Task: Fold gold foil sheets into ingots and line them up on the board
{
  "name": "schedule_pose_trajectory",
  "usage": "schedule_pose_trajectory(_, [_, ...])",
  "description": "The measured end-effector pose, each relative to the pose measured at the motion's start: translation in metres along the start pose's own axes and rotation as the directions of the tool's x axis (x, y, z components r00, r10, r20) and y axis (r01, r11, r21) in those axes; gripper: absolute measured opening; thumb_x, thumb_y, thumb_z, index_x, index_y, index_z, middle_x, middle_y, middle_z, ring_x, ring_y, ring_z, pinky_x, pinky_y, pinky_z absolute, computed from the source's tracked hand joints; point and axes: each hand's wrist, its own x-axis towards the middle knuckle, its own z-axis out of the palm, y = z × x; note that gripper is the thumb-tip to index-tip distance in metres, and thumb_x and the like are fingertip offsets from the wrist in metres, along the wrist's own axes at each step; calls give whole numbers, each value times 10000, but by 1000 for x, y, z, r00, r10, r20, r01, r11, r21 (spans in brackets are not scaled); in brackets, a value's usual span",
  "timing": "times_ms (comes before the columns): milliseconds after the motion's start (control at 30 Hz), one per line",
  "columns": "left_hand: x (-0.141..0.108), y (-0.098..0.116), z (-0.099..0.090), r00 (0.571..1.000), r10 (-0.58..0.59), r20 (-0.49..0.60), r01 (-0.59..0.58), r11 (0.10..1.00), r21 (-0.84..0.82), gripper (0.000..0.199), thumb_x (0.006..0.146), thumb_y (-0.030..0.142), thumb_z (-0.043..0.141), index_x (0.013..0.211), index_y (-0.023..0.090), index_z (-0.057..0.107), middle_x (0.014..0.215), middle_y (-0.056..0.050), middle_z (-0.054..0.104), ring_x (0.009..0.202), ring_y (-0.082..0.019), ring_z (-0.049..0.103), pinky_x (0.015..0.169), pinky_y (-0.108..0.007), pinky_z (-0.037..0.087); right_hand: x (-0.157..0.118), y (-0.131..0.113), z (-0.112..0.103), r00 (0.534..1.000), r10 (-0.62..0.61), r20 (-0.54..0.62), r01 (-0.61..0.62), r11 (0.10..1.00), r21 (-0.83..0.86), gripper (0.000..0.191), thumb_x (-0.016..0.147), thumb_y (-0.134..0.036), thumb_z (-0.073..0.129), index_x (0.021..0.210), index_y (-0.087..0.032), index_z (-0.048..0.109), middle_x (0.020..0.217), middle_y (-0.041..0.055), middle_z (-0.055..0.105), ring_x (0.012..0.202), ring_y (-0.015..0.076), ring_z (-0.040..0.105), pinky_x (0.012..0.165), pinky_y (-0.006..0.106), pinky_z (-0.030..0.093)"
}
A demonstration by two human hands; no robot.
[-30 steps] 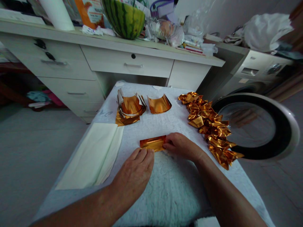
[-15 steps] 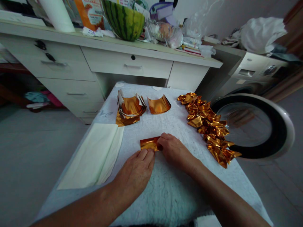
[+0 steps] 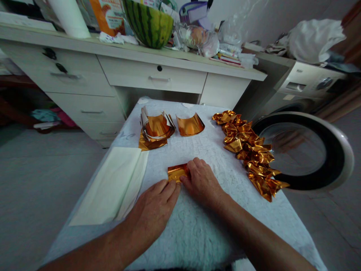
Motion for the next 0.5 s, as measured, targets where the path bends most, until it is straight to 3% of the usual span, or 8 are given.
schedule_pose_trajectory(167, [-1, -11, -5, 999, -43, 26, 44, 999, -16, 453, 820, -40, 458, 1218, 89, 631, 1112, -121, 705, 971, -232, 656, 865, -372, 578, -1, -3, 3, 1000, 10, -20, -11, 1000, -29, 337, 896, -486, 553, 969, -158, 576, 998, 106, 579, 911, 256, 527, 809, 395, 444])
schedule_pose_trajectory(500, [-5, -3, -2, 999, 11, -36, -8, 995, 102, 483, 782, -59, 394, 1180, 45, 646, 1097, -168, 711, 970, -261, 675, 869, -407, 573, -2, -9, 4, 998, 53, -24, -56, 994, -93, 469, 906, -614, 447, 982, -168, 567, 999, 123, 584, 934, 285, 521, 824, 431, 417])
